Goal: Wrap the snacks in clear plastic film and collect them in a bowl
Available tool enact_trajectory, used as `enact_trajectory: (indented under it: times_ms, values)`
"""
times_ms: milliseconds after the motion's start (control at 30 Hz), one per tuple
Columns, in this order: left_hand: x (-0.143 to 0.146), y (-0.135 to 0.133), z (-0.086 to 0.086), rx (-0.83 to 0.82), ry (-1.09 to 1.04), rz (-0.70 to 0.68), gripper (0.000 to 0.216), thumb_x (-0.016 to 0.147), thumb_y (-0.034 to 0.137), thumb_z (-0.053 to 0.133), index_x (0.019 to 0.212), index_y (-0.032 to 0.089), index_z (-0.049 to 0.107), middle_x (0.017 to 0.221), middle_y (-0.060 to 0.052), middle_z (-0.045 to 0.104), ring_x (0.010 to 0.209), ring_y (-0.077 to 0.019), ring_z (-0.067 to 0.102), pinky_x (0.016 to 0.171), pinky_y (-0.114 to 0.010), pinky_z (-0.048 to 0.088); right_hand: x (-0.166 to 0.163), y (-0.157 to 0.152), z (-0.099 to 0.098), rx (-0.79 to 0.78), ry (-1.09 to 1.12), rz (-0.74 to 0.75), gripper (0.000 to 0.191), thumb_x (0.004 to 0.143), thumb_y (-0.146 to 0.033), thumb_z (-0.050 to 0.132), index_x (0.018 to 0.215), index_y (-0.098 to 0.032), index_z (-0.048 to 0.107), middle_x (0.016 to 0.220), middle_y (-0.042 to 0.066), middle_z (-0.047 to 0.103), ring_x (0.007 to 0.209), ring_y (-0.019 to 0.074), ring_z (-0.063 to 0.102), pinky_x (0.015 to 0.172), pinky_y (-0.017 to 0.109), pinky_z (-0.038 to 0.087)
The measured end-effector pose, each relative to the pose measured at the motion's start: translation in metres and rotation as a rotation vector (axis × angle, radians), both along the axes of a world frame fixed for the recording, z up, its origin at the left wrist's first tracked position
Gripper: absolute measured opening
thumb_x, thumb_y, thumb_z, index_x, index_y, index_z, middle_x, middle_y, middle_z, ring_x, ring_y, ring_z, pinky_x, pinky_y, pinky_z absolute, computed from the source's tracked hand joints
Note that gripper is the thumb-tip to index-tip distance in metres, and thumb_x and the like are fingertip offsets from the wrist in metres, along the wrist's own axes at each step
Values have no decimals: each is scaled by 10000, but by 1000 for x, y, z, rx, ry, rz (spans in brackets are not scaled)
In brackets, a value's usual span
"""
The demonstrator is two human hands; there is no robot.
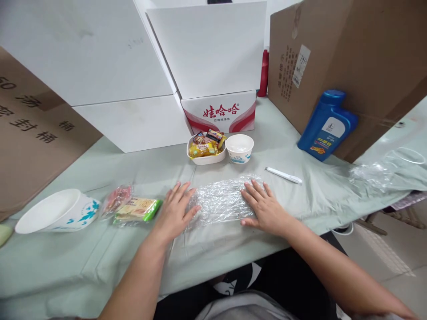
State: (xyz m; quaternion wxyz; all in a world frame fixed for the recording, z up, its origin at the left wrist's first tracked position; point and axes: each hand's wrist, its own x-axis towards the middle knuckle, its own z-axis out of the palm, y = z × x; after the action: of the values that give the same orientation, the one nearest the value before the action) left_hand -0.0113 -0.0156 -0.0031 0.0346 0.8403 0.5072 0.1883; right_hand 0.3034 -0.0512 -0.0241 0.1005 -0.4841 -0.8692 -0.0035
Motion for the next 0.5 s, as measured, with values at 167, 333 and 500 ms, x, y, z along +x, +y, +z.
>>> enact_trajectory:
  times_ms: [167, 333, 500]
  values:
    - [1, -17, 23, -216, -67, -305, 251, 729, 343, 748, 926, 230, 641, 1098, -53, 624, 1105, -252, 550, 941, -384, 485, 36, -38, 0, 29, 103, 62, 636, 887, -529, 577, 1414, -193, 462, 1460, 149, 472, 1380, 304, 380, 1098, 532, 341]
    - [-6, -16, 25, -344, -80, -344, 78, 769, 155, 599, 729, 222, 598, 1064, -36, 626, 1081, -223, 559, 907, -359, 485, 53, -61, 4, 92, 322, 7, 188, 943, -212, 514, 1059, -241, 659, 1102, 76, 699, 1051, 212, 632, 902, 411, 514]
    - [-12, -11, 24, -401, -217, -288, 111, 848, 191, 476, 821, 231, 576, 992, -27, 671, 970, -185, 629, 836, -307, 500, 54, -60, 11, 42, 483, -128, 195, 961, -251, 461, 1006, -232, 650, 980, 74, 711, 935, 201, 670, 808, 353, 556]
